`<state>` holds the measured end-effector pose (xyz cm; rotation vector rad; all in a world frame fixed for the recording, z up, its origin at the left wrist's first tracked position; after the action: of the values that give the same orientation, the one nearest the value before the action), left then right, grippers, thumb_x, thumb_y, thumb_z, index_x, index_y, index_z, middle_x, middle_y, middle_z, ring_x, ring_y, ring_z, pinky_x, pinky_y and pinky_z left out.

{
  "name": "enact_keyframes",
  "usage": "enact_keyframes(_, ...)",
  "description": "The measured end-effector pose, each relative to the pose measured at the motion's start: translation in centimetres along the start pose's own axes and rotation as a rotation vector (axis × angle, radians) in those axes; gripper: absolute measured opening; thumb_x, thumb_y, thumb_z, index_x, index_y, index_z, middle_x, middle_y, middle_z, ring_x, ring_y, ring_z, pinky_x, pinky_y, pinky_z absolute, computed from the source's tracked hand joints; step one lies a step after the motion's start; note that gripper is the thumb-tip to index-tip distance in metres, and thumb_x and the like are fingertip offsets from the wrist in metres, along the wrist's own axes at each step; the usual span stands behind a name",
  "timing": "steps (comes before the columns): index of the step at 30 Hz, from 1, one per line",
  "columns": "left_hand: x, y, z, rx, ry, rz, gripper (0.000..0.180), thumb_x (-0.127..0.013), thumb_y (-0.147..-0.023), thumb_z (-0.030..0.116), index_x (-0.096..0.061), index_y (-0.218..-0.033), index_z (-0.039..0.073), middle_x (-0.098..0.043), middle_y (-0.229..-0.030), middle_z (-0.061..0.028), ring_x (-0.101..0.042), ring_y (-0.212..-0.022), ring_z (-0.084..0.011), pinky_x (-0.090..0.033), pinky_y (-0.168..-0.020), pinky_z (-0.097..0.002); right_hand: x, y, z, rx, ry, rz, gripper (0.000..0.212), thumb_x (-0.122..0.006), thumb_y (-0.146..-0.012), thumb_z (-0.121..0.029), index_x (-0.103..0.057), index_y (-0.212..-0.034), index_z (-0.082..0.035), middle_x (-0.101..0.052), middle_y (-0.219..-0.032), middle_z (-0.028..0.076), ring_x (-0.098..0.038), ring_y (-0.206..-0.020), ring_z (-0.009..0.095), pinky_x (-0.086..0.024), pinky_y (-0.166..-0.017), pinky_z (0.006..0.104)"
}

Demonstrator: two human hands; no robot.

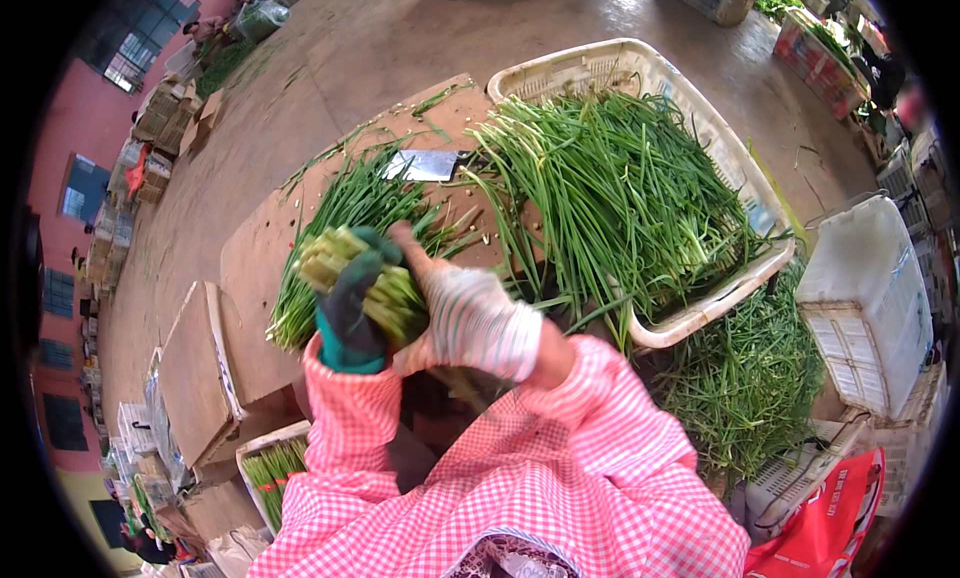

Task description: The person bundles green onions using red plastic strips and trims the root ends with a large knife. The person sorts through a pile of greens, removes yellowed leaves by hand, and places the trimmed bundles into a plastic crate.

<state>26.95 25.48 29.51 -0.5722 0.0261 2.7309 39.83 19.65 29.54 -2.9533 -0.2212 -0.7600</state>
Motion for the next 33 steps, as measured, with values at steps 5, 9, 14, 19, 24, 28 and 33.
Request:
enact_keyframes(5, -5.1, 1.6, -3.3, -0.191, -0.119, -0.202, 0.029, -0.064, -0.076, 0.010, -0.055, -0.102, 0.001, -0.059, -0.094, -0.0075, -0.058, -0.083, -0.0168, -0.048, -0.077, -0.0293, -2.7, 3.8, 3.9, 0.001, -1.030, 0.113, 0.068, -0.066, -0.074, -0.025, -0.033, -0.131, -0.008, -0.052, -0.122, 0.006, -0.051, -0.109, 0.020, -0.035, -0.096, 0.0343)
enact_keyframes(9, -8.4, 4.2, -3.8, 0.142, -0.060, -0.300, 0.064, -0.076, -0.067, 0.024, -0.047, -0.119, -0.001, -0.055, -0.111, -0.0104, -0.055, -0.095, -0.0199, -0.043, -0.087, -0.0331, 0.1, 7.9, 4.8, -0.130, 0.185, 0.437, 0.035, -0.067, -0.069, -0.017, -0.058, -0.100, -0.003, -0.062, -0.088, 0.013, -0.060, -0.080, 0.024, -0.049, -0.072, 0.0318)
enact_keyframes(14, -8.5, 8.3, -4.1, -0.255, -0.490, -0.333, 0.084, -0.073, -0.071, 0.030, -0.030, -0.134, -0.003, -0.043, -0.128, -0.0197, -0.043, -0.118, -0.0235, -0.037, -0.097, -0.0352, 7.1, 11.1, 12.0, -0.427, 0.075, 0.876, 0.053, -0.069, -0.073, -0.021, -0.049, -0.117, 0.001, -0.060, -0.085, 0.011, -0.055, -0.068, 0.018, -0.045, -0.067, 0.0323)
enact_keyframes(19, -8.3, 15.5, -8.0, 0.097, -0.379, -0.686, 0.061, -0.067, -0.078, 0.039, -0.049, -0.121, -0.001, -0.046, -0.126, -0.0209, -0.046, -0.118, -0.0308, -0.035, -0.101, -0.0423, 9.1, 10.1, 6.1, 0.270, -0.853, 0.902, 0.060, -0.065, -0.079, -0.014, -0.038, -0.132, -0.008, -0.058, -0.090, 0.006, -0.055, -0.072, 0.016, -0.051, -0.063, 0.0319)
enact_keyframes(24, -9.6, 11.4, -8.8, 0.366, 0.559, -0.505, 0.056, -0.063, -0.080, 0.041, -0.051, -0.117, 0.001, -0.050, -0.122, -0.0207, -0.049, -0.114, -0.0311, -0.037, -0.099, -0.0436, 6.8, 8.2, 4.0, 0.345, -1.003, 0.597, 0.062, -0.064, -0.080, -0.018, -0.035, -0.134, -0.006, -0.060, -0.089, 0.009, -0.060, -0.073, 0.021, -0.054, -0.064, 0.0367)
enact_keyframes(28, -9.5, 6.5, -10.0, 0.459, 1.271, -0.459, 0.053, -0.061, -0.081, 0.042, -0.054, -0.114, 0.002, -0.053, -0.119, -0.0205, -0.052, -0.111, -0.0314, -0.040, -0.097, -0.0446, 5.3, 8.8, 1.8, 0.354, -0.827, 0.773, 0.071, -0.070, -0.072, -0.021, -0.037, -0.130, 0.004, -0.057, -0.083, 0.003, -0.057, -0.070, 0.013, -0.052, -0.063, 0.0265)
enact_keyframes(33, -8.2, 2.2, -9.0, 0.478, 1.223, -0.188, 0.042, -0.054, -0.087, 0.034, -0.054, -0.110, -0.001, -0.063, -0.101, -0.0163, -0.062, -0.092, -0.0303, -0.046, -0.090, -0.0487, 6.3, 11.2, 2.2, 0.360, -1.005, 0.782, 0.076, -0.071, -0.074, -0.024, -0.031, -0.132, 0.003, -0.059, -0.088, 0.004, -0.058, -0.075, 0.013, -0.054, -0.066, 0.0275)
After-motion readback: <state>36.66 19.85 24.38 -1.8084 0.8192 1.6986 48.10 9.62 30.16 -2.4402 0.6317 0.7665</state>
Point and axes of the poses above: each hand's wrist, its own y-axis away from the middle knuckle, its own x-axis out of the back of the hand, z = x × y, the point moved 3 cm from there along -y, towards the middle knuckle
